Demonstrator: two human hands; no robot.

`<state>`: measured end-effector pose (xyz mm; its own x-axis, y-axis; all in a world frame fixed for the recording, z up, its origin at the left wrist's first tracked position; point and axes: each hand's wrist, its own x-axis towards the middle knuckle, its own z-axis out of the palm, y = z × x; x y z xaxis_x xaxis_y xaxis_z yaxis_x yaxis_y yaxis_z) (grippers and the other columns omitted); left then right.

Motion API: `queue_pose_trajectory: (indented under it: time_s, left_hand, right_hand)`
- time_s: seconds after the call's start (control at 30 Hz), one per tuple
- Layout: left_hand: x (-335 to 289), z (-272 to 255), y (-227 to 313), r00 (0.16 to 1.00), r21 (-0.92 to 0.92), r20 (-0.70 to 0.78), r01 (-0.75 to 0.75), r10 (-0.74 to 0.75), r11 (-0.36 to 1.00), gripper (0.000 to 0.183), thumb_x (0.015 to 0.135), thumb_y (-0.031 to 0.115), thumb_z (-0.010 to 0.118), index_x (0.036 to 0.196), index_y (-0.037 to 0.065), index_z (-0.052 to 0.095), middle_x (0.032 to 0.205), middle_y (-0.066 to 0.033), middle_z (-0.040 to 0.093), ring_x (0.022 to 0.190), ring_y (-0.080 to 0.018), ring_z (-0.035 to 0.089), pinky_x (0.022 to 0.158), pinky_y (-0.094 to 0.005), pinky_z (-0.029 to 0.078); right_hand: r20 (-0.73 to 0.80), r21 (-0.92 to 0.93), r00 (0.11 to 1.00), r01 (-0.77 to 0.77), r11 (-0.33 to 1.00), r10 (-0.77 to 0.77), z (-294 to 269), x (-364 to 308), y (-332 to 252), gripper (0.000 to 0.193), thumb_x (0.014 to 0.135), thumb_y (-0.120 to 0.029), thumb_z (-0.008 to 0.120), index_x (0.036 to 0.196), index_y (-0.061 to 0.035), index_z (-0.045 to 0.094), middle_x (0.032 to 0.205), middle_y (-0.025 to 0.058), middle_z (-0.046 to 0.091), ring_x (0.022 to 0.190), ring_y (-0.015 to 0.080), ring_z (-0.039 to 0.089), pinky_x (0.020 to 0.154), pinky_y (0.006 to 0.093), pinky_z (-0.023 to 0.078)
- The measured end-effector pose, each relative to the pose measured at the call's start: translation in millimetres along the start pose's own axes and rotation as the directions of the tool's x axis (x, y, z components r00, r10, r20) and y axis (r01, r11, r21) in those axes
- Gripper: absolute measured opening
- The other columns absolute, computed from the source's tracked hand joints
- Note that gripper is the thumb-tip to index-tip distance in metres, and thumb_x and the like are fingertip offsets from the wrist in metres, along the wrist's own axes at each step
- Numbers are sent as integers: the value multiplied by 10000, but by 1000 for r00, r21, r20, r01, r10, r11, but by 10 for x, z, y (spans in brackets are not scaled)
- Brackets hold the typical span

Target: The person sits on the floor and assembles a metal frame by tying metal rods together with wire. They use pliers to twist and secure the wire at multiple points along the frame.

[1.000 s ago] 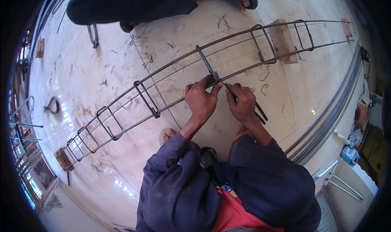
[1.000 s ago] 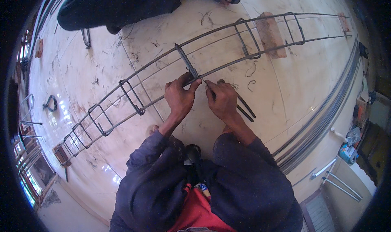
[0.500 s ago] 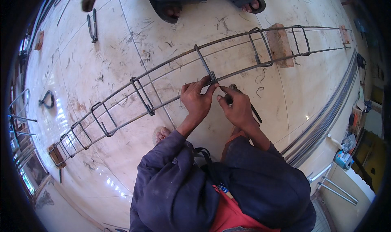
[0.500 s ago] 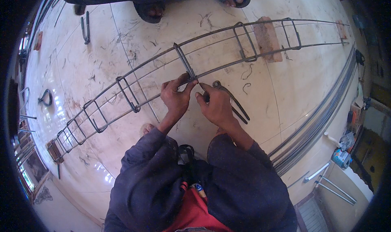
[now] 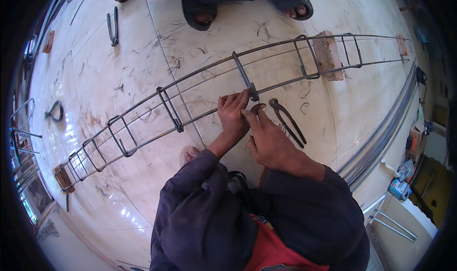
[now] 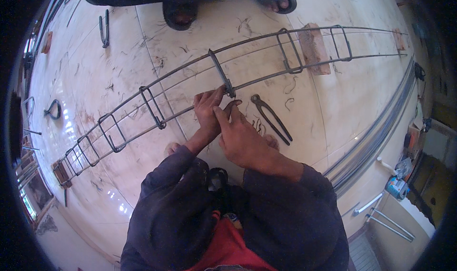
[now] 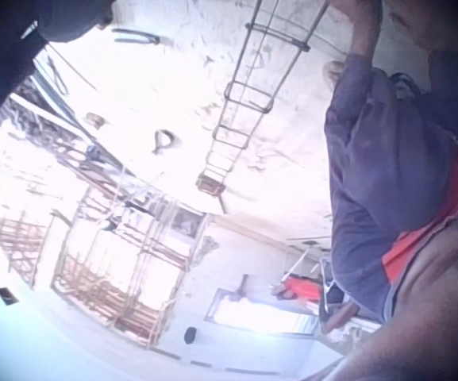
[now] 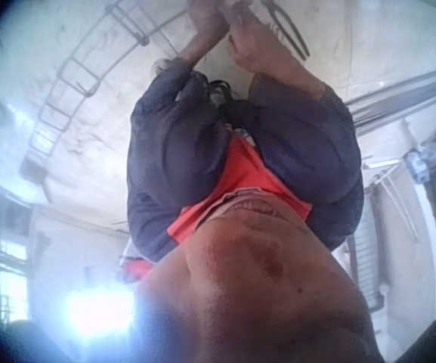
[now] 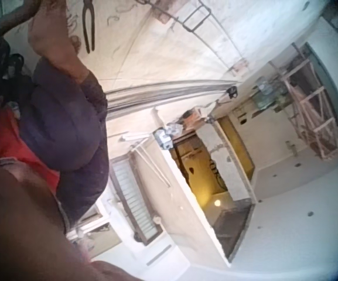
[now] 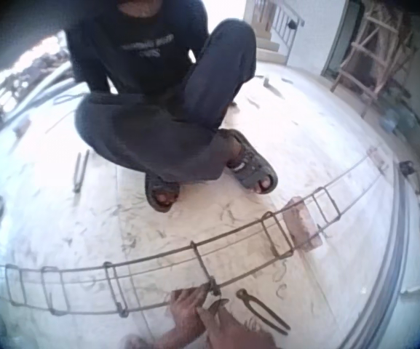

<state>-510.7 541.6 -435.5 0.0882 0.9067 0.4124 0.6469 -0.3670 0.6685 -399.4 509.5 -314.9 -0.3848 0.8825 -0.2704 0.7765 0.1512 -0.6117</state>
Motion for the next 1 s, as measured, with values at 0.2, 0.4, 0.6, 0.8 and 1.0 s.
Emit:
queue_pose_trajectory:
  time_s: [0.2,0.4,0.6,0.8,1.0]
  left_hand:
    - [-32,58,54,998,40,-52,36,-34,999,346,737,245,760,1027,79,670,969,-33,674,877,-189,604,782,-364,384]
    - [-22,20,100,996,-16,-65,64,-65,998,280,756,192,741,1012,99,675,978,-21,665,892,-200,584,786,-369,379]
    - [-5,-3,79,997,-49,-17,80,-81,996,241,770,196,733,988,96,703,977,-21,672,884,-206,586,788,-368,380]
    - [73,-135,105,986,-136,62,164,-157,977,142,793,215,723,911,138,742,938,-14,681,852,-202,597,786,-352,388]
    - [161,-193,162,926,-170,134,372,-352,913,126,802,211,718,868,105,741,867,-27,665,792,-216,599,742,-341,410]
  right_hand:
    - [109,118,990,72,990,-85,-474,103,-150,388,870,-128,570,1220,26,502,1171,237,570,964,343,623,839,423,495]
    - [-176,127,981,-61,990,83,-586,571,307,282,874,-266,613,981,-6,639,844,184,666,747,319,654,689,405,505]
    - [-38,117,994,-96,988,101,-293,646,668,275,865,-259,627,908,10,659,811,183,668,750,315,655,691,379,500]
    - [-63,4,998,-24,1000,24,-270,654,723,167,871,-162,596,901,-3,638,826,180,647,779,357,627,681,401,483]
    - [-133,-161,985,91,983,-113,-146,569,866,98,860,-123,591,895,-33,604,825,145,606,769,356,612,645,437,476]
